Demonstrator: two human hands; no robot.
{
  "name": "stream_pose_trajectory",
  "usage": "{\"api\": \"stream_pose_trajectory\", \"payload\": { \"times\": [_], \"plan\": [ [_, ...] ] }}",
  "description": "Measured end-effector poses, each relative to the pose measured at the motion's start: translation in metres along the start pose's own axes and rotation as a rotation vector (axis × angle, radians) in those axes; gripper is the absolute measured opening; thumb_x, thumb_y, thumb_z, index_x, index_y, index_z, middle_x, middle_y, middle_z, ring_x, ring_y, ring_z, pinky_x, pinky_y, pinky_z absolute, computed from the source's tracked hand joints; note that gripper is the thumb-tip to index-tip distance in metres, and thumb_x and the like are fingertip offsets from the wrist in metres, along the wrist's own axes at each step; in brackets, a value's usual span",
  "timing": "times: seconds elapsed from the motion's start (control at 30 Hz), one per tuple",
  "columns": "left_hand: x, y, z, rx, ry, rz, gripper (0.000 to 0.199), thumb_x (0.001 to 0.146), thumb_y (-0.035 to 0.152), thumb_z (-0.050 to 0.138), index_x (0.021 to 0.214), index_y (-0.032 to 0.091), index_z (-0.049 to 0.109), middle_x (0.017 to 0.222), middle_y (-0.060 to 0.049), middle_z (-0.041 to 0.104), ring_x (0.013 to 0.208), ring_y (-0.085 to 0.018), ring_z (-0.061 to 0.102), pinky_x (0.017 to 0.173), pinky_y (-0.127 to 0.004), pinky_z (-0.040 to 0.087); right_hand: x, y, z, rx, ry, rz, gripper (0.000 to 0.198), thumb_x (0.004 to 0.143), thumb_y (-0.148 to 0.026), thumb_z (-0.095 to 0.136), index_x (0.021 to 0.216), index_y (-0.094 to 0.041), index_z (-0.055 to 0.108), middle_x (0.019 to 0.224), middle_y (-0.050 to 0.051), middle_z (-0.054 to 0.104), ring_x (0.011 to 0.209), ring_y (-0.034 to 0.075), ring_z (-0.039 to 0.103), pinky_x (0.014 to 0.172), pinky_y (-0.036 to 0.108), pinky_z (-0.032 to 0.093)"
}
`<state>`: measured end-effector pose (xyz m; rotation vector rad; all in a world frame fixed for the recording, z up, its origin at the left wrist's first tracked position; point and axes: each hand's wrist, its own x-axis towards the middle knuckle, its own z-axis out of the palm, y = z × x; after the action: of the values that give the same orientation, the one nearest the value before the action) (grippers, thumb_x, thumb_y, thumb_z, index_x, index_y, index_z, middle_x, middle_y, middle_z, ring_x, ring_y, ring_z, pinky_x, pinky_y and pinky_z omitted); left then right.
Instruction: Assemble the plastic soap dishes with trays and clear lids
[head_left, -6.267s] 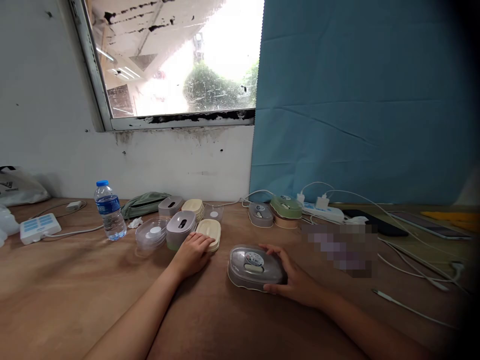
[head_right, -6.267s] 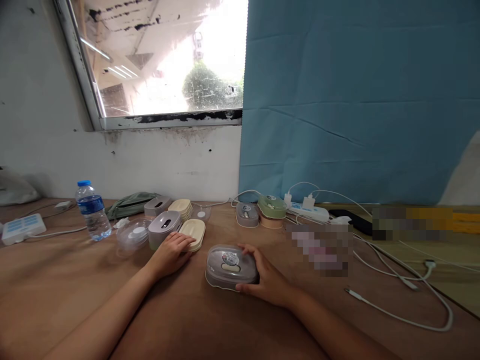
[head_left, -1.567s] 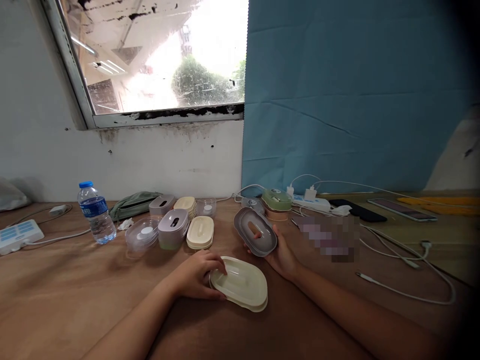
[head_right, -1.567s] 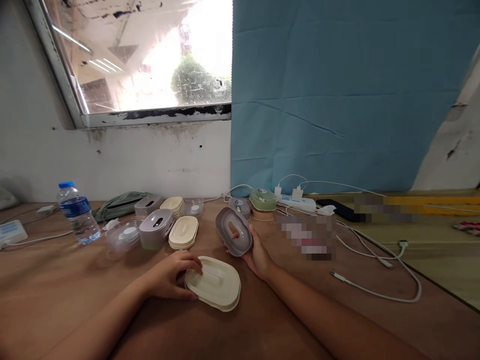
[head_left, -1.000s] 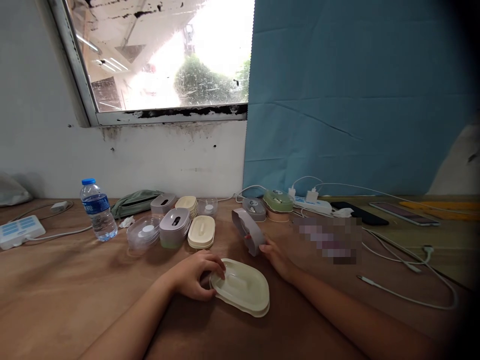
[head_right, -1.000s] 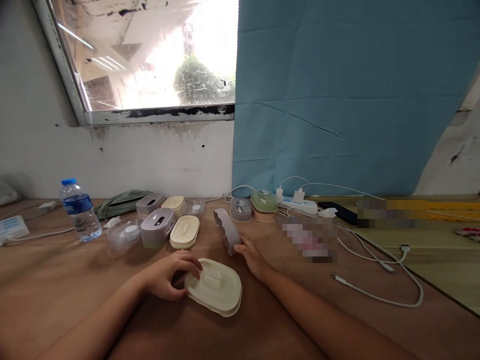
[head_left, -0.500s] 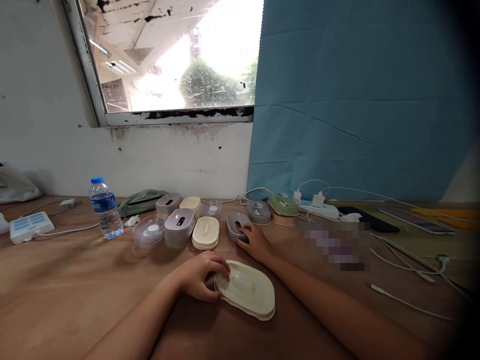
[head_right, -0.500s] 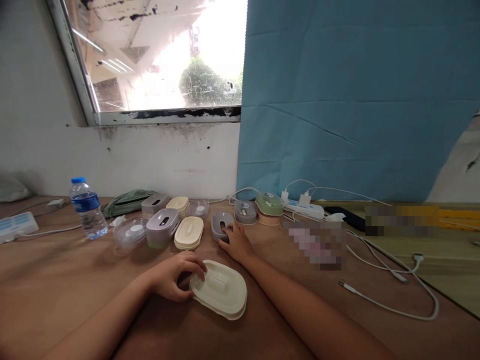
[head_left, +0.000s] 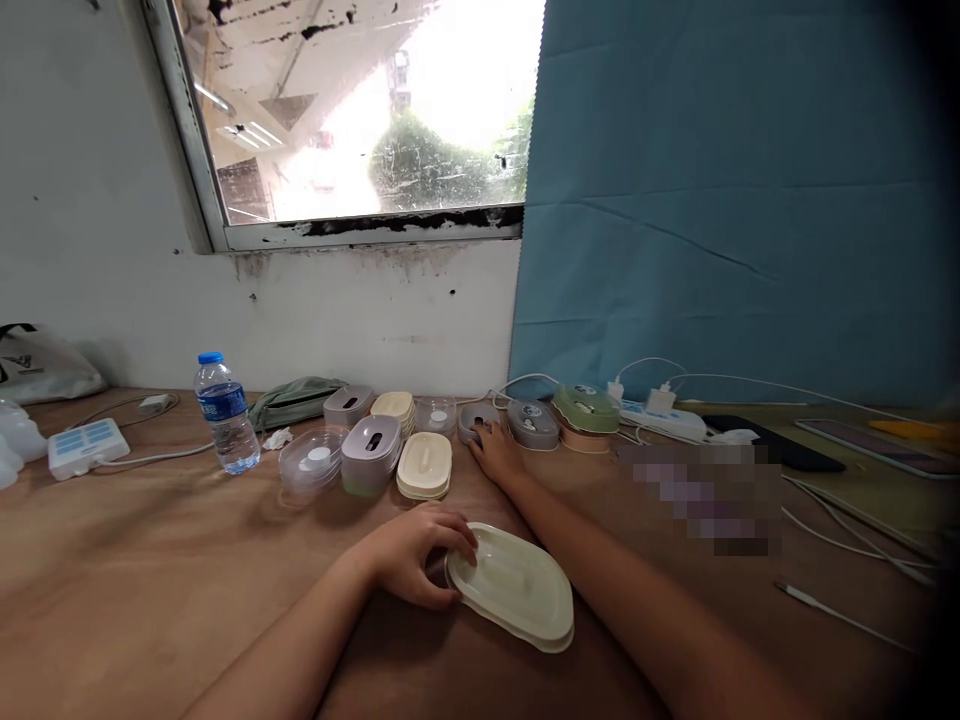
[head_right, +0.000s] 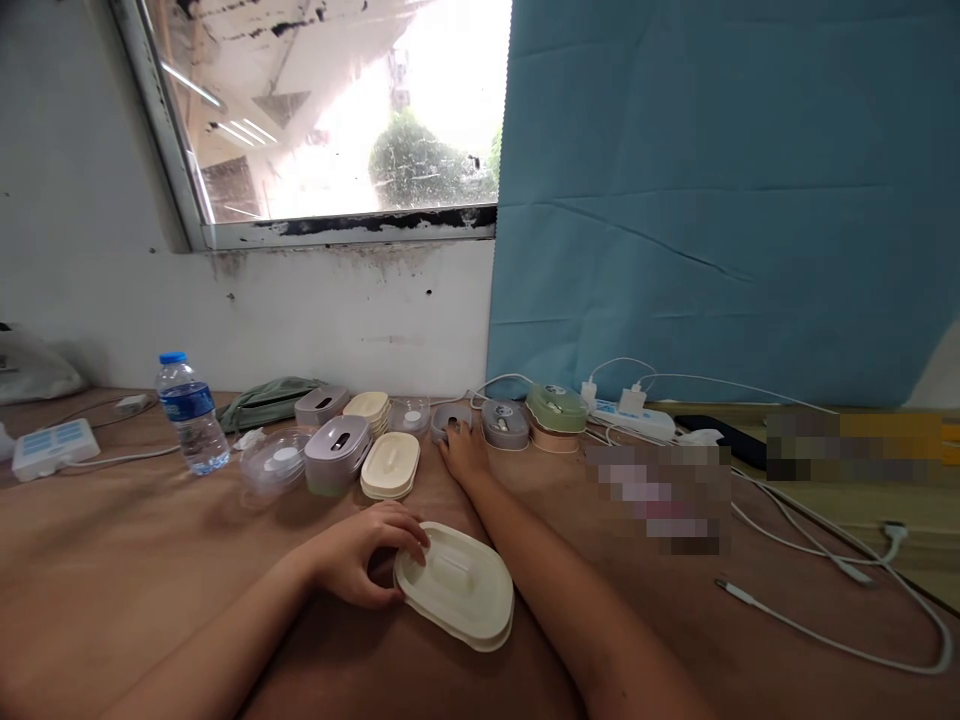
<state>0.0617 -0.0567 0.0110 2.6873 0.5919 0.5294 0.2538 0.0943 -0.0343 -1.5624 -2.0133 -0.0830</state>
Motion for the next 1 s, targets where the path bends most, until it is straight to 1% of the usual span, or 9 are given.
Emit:
{"api": "stream_pose_trajectory", "payload": {
  "times": [0.1, 0.17, 0.3, 0.4, 0.53, 0.63, 0.73, 0.9, 1.0],
  "plan": [
    [-0.001, -0.005, 0.001, -0.017, -0.001, 0.013, 0.041, 0.059, 0.022, 0.068, 0.100, 0.023, 0.060, 0.109, -0.002, 0.061, 0.117, -0.023, 0.043, 0.103, -0.034, 0.025, 0.007, 0.003, 0.005, 0.035, 0.000, -0.024, 0.032, 0.083, -0.031, 0.045, 0.110, -0.018, 0.056, 0.121, 0.014, 0.048, 0.106, 0.028, 0.046, 0.090, 0.040, 0.033],
    [-0.002, -0.009, 0.003, -0.034, -0.001, 0.011, 0.041, 0.061, 0.021, 0.067, 0.101, 0.023, 0.060, 0.111, -0.002, 0.061, 0.117, -0.022, 0.043, 0.103, -0.035, 0.025, 0.009, 0.006, 0.007, 0.060, 0.003, -0.044, 0.032, 0.083, -0.029, 0.045, 0.111, -0.017, 0.056, 0.122, 0.014, 0.048, 0.108, 0.028, 0.046, 0.091, 0.041, 0.032],
    [-0.003, -0.016, 0.006, -0.062, 0.006, 0.032, 0.023, 0.067, 0.022, 0.065, 0.090, 0.023, 0.064, 0.102, -0.002, 0.066, 0.115, -0.020, 0.046, 0.102, -0.035, 0.027, 0.007, 0.006, 0.003, 0.123, 0.042, -0.097, 0.034, 0.080, -0.025, 0.047, 0.113, -0.017, 0.054, 0.123, 0.013, 0.047, 0.113, 0.027, 0.042, 0.095, 0.042, 0.030],
    [-0.002, -0.014, 0.006, -0.071, 0.031, 0.061, 0.018, 0.071, 0.027, 0.063, 0.088, 0.022, 0.065, 0.093, -0.003, 0.069, 0.109, -0.019, 0.052, 0.100, -0.032, 0.031, 0.000, 0.004, -0.010, 0.190, 0.100, -0.178, 0.035, 0.079, -0.020, 0.044, 0.113, -0.017, 0.053, 0.122, 0.011, 0.049, 0.111, 0.023, 0.044, 0.094, 0.038, 0.033],
    [0.002, -0.004, 0.004, 0.015, 0.141, 0.064, 0.020, 0.076, 0.034, 0.058, 0.086, 0.018, 0.065, 0.086, -0.006, 0.067, 0.089, -0.016, 0.060, 0.094, -0.031, 0.038, -0.022, 0.011, -0.034, 0.268, 0.201, -0.245, 0.026, 0.080, -0.017, 0.037, 0.086, -0.019, 0.062, 0.094, 0.006, 0.062, 0.092, 0.018, 0.055, 0.084, 0.030, 0.040],
    [0.007, 0.002, 0.007, 0.153, 0.230, 0.077, 0.023, 0.081, 0.036, 0.052, 0.086, 0.017, 0.065, 0.081, -0.007, 0.064, 0.082, -0.016, 0.057, 0.088, -0.032, 0.041, -0.044, 0.024, -0.051, 0.283, 0.264, -0.229, 0.024, 0.077, -0.016, 0.039, 0.067, -0.019, 0.061, 0.072, 0.004, 0.062, 0.072, 0.017, 0.056, 0.070, 0.028, 0.043],
    [0.011, 0.000, 0.013, 0.287, 0.337, 0.078, 0.024, 0.083, 0.035, 0.048, 0.089, 0.017, 0.063, 0.078, -0.007, 0.061, 0.081, -0.016, 0.054, 0.083, -0.033, 0.043, -0.062, 0.037, -0.064, 0.275, 0.286, -0.215, 0.022, 0.074, -0.017, 0.041, 0.062, -0.019, 0.059, 0.064, 0.003, 0.059, 0.059, 0.015, 0.053, 0.059, 0.026, 0.041],
    [0.014, -0.015, 0.020, 0.424, 0.562, -0.086, 0.020, 0.084, 0.032, 0.047, 0.090, 0.020, 0.062, 0.077, -0.006, 0.058, 0.082, -0.018, 0.051, 0.083, -0.036, 0.042, -0.072, 0.041, -0.073, 0.245, 0.287, -0.217, 0.023, 0.072, -0.016, 0.041, 0.057, -0.020, 0.057, 0.059, 0.002, 0.058, 0.054, 0.013, 0.050, 0.055, 0.024, 0.037],
    [0.013, -0.025, 0.020, 0.480, 0.647, -0.220, 0.020, 0.084, 0.031, 0.047, 0.087, 0.018, 0.061, 0.075, -0.005, 0.057, 0.081, -0.019, 0.051, 0.085, -0.038, 0.039, -0.071, 0.037, -0.071, 0.223, 0.275, -0.226, 0.023, 0.071, -0.016, 0.041, 0.056, -0.019, 0.058, 0.057, 0.002, 0.057, 0.052, 0.013, 0.048, 0.054, 0.023, 0.036]
  ]
}}
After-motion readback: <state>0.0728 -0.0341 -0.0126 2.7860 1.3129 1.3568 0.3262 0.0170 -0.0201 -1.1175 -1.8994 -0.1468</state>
